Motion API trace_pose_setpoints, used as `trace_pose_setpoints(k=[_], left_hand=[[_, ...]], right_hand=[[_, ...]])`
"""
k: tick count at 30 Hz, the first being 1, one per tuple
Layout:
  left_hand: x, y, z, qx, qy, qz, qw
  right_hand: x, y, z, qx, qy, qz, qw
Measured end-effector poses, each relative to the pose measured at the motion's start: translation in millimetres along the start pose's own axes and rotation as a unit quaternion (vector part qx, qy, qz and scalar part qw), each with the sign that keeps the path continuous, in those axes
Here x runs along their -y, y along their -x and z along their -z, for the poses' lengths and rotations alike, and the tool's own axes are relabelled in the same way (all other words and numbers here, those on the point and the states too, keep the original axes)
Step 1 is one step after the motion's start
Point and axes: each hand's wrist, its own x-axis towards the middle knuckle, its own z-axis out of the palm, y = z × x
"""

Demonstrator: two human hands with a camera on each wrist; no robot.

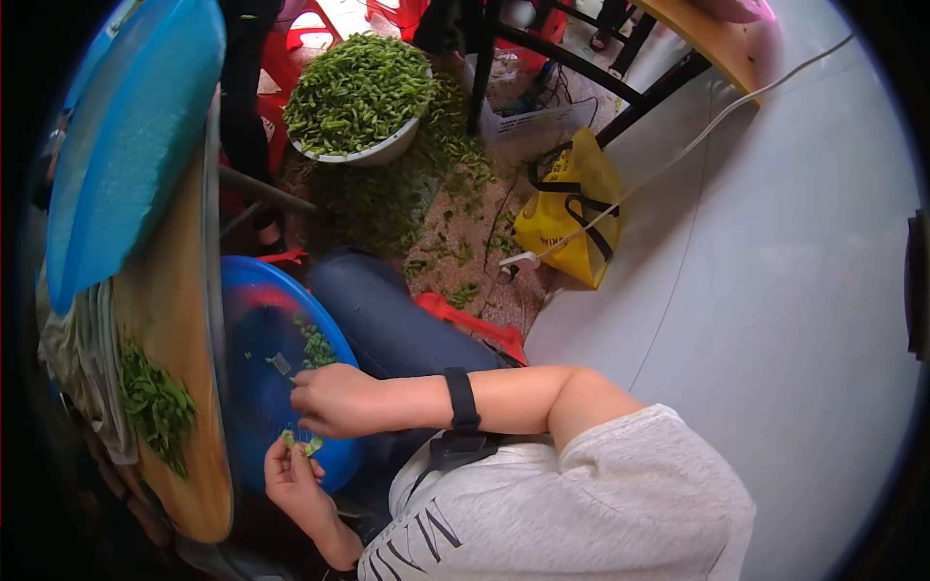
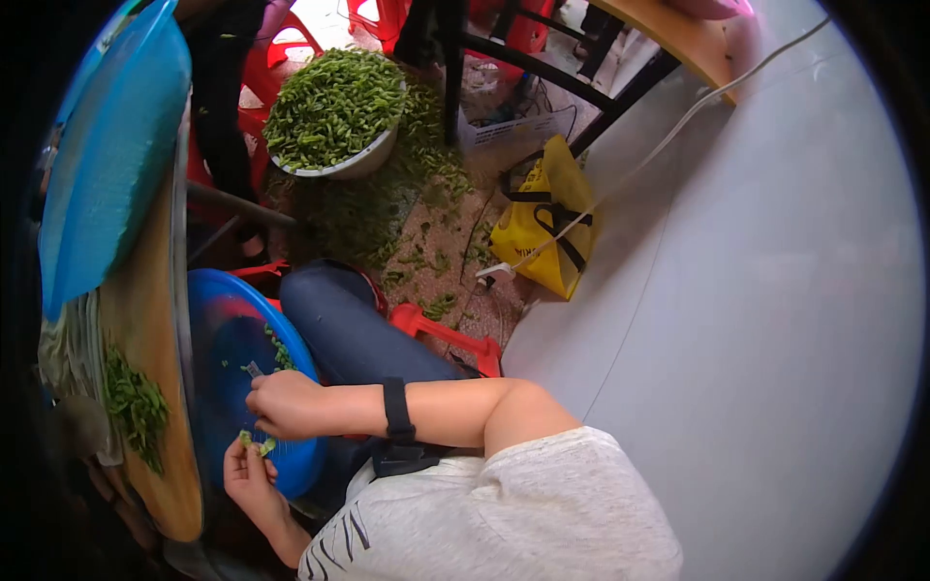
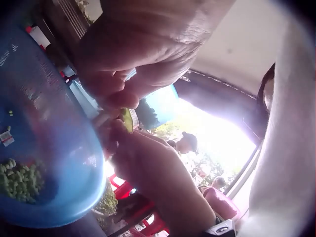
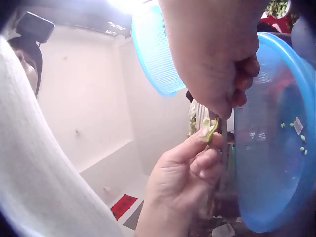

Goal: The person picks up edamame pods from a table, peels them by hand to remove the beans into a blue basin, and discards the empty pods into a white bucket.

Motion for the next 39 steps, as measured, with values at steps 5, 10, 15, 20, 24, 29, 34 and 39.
trace_pose_setpoints(k=[5, 10, 15, 20, 24, 29, 34, 39], left_hand=[[-6, -2, 15, -0.029, 0.09, 0.063, 0.994], [-16, -4, 23, -0.042, 0.214, 0.031, 0.975], [0, -2, 22, -0.095, 0.236, -0.016, 0.967], [8, 0, 32, -0.099, 0.238, -0.005, 0.966], [20, 2, 35, -0.118, 0.09, -0.091, 0.985], [23, 1, 45, -0.138, 0.084, -0.104, 0.981], [55, 8, 90, -0.205, 0.074, -0.074, 0.973], [100, 23, 158, -0.301, -0.125, 0.04, 0.945]], right_hand=[[7, -5, -5, 0.021, -0.09, 0.041, 0.995], [39, -19, 3, 0.072, -0.237, -0.144, 0.958], [67, -26, -23, 0.059, -0.051, 0.028, 0.997], [65, -36, -33, 0.132, -0.009, 0.057, 0.99], [64, -37, -48, 0.135, 0.087, 0.073, 0.984], [60, -42, -59, 0.102, 0.121, 0.071, 0.985], [52, -47, -59, 0.117, 0.078, 0.155, 0.978], [51, -49, -50, 0.172, 0.114, 0.073, 0.976]])
